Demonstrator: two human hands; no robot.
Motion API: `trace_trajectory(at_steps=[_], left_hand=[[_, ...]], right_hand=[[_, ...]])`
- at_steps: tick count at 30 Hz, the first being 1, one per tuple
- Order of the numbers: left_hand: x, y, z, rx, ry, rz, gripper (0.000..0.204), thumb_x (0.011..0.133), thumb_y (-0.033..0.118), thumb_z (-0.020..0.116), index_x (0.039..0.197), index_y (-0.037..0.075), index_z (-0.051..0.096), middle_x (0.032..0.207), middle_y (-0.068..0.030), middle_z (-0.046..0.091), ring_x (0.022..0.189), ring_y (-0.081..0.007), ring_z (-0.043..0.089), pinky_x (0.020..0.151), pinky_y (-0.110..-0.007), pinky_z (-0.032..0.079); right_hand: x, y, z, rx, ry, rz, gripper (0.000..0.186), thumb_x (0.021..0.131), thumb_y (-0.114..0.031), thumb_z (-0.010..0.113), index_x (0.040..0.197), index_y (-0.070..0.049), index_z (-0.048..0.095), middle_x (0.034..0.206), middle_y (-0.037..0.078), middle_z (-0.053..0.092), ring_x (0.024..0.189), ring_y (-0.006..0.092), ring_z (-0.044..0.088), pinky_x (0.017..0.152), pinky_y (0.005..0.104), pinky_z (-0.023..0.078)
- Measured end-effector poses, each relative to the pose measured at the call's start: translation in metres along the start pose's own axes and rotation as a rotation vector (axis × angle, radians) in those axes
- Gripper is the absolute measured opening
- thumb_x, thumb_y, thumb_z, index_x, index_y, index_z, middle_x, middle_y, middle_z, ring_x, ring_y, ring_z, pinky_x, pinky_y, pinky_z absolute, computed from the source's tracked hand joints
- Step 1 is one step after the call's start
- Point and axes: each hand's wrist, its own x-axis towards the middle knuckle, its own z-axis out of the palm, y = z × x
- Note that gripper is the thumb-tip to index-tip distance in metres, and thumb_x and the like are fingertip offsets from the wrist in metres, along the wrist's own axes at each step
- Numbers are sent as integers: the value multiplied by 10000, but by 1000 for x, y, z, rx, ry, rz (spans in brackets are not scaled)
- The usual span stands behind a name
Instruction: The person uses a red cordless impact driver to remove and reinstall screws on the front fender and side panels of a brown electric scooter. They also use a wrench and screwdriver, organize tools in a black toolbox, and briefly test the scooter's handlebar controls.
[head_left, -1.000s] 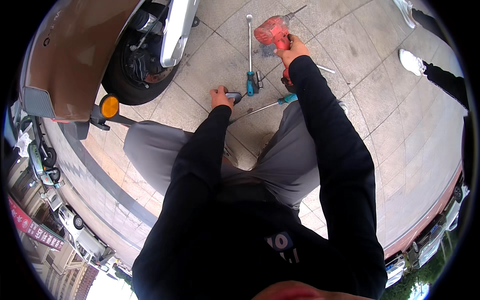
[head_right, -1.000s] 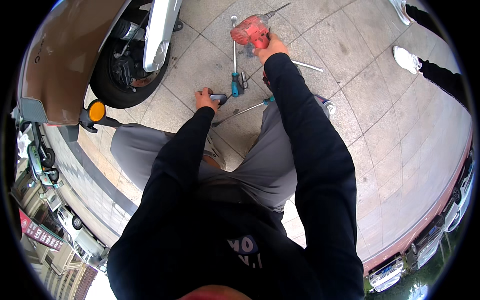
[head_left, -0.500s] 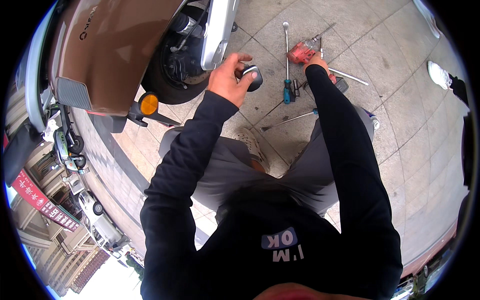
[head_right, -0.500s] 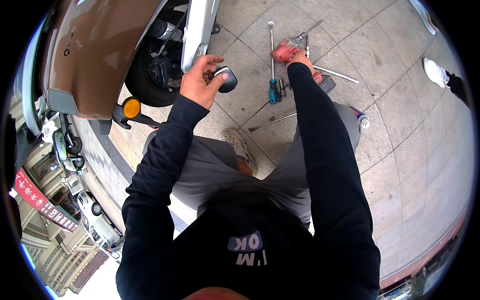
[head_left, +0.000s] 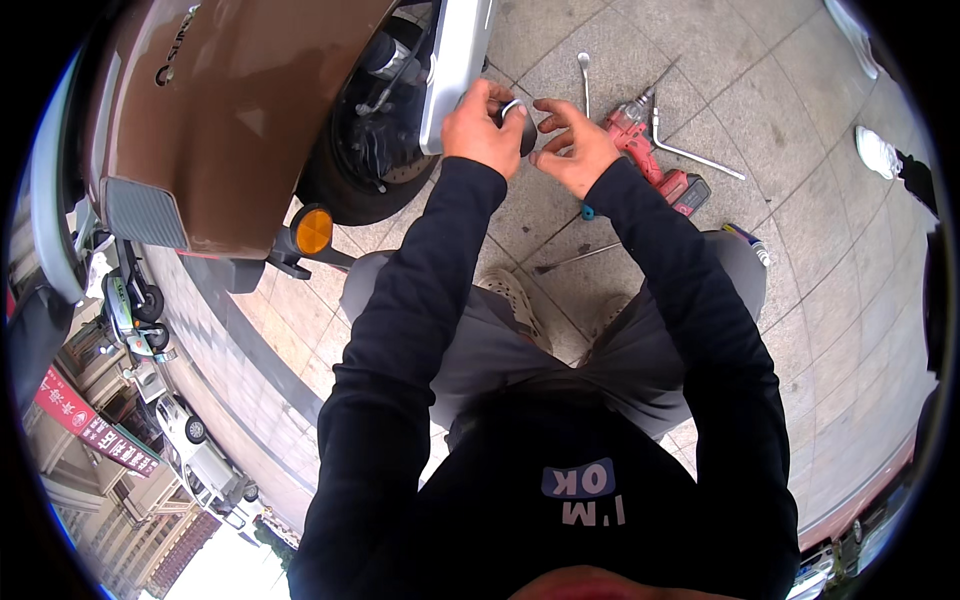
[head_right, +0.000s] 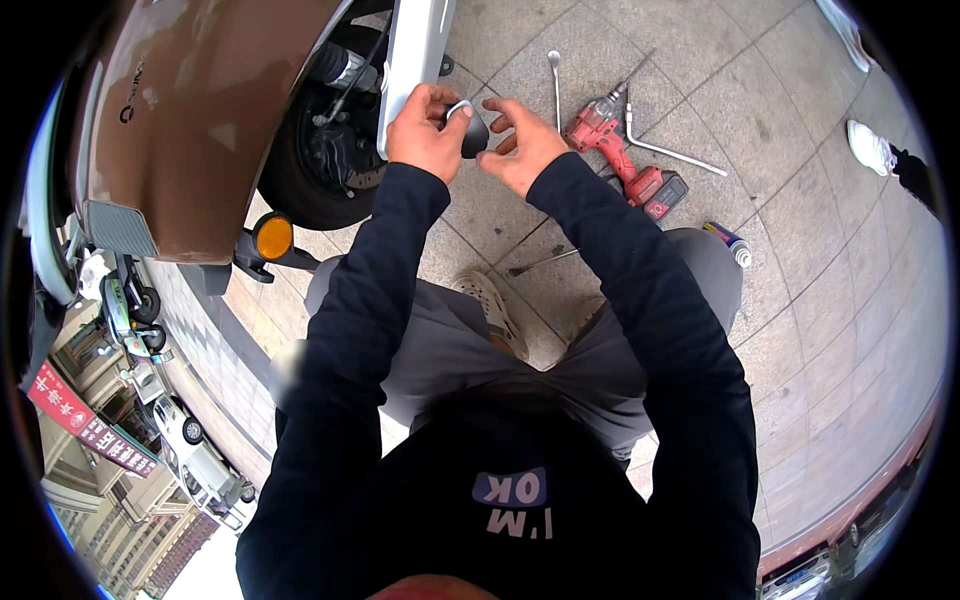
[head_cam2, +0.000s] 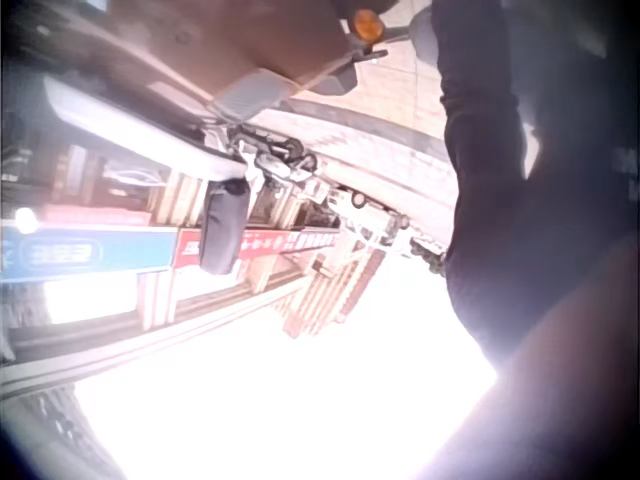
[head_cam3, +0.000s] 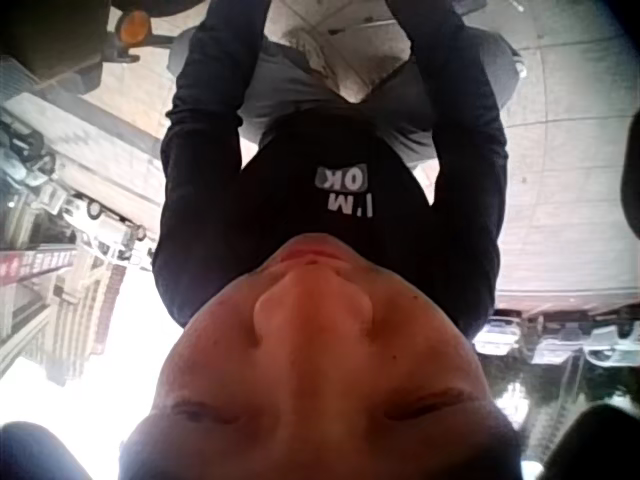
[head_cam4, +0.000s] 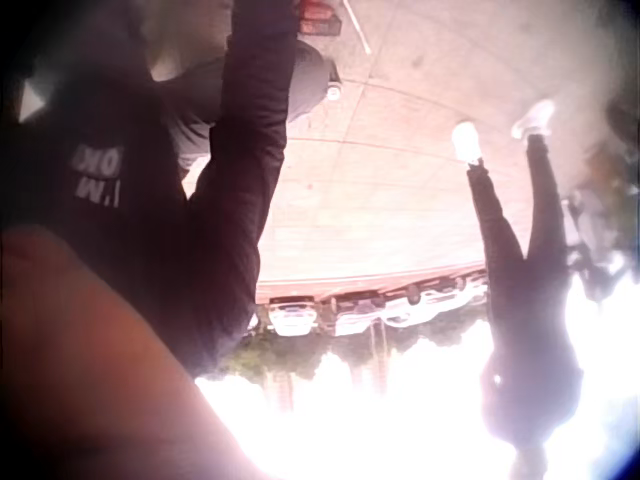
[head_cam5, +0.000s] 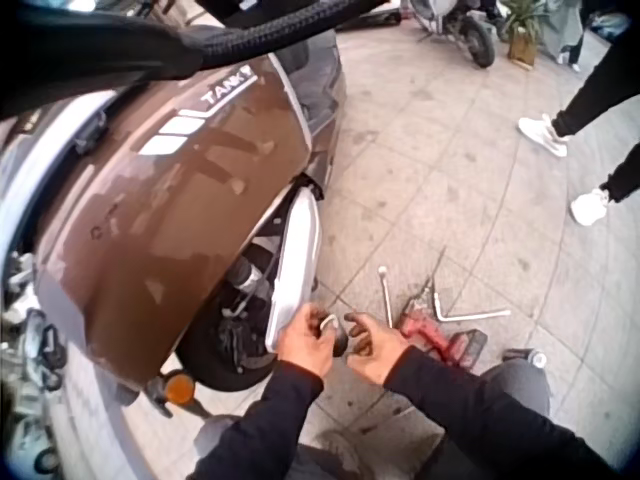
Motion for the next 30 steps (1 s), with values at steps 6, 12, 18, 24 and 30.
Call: trace_trajectory(at_steps=[6,12,18,24,30], left_hand=[[-4,-12,-7,-67,12,-34,237,832,81,738,1012,-23,624,894,-113,700,788,-158,683,718,-293,565],[1,-34,-45,-219,149,-1,368,886,59,697,1205,-37,542,1045,-152,688,875,-137,663,698,-253,540],[-5,-35,-74,39,114,28,451,860,89,720,1254,-38,540,1151,-189,667,991,-213,677,791,-311,569],[-16,-39,-66,596,17,96,645,761,165,796,1324,18,518,1195,-173,652,1008,-279,675,870,-373,541],[-15,-44,-62,692,-65,45,747,712,203,825,1358,78,471,1208,-196,631,1060,-374,638,891,-439,514]], right_hand=[[11,0,35,-232,111,-84,607,738,-255,814,1229,-26,540,1124,208,603,977,351,636,844,416,524],[30,11,55,-69,36,89,642,802,-256,795,1297,44,518,1067,175,639,799,209,669,712,320,542],[60,38,83,256,-34,263,743,789,-339,788,1328,86,504,1047,189,685,909,232,682,813,313,530],[70,42,97,294,1,333,746,746,-400,794,1279,71,569,1065,211,705,950,274,699,877,326,527],[80,44,109,290,53,261,726,778,-327,796,1315,79,524,1067,204,685,915,251,684,808,324,543]])
